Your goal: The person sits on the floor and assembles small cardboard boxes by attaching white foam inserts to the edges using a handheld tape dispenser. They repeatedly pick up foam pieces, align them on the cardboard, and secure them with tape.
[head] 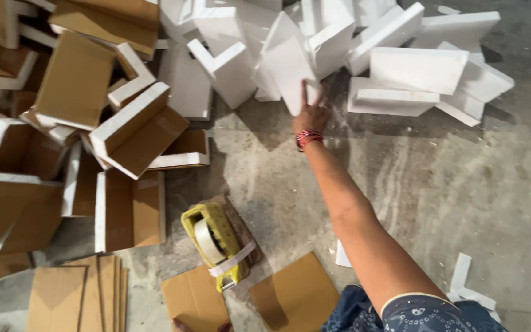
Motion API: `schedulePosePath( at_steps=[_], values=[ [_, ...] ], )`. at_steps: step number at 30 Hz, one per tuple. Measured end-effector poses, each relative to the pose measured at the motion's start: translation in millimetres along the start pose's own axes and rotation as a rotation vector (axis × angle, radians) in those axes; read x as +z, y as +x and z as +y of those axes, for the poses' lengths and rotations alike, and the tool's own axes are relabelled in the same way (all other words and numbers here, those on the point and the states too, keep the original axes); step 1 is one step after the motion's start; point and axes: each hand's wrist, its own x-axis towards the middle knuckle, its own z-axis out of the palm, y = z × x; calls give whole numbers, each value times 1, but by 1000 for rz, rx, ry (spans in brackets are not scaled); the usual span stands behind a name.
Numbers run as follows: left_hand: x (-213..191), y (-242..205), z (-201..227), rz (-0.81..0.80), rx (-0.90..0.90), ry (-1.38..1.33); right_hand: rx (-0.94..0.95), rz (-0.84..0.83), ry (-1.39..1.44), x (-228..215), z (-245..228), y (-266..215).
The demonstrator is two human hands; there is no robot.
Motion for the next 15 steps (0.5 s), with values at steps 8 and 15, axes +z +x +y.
schedulePosePath(
  at_steps=[8,15],
  values=[
    [-28,-27,-55,-2,-54,-55,-692,-76,-357,-71,153,-176],
    [-69,-61,-52,-143,-39,-115,-479,-570,-298,-199,246,-292]
  ],
)
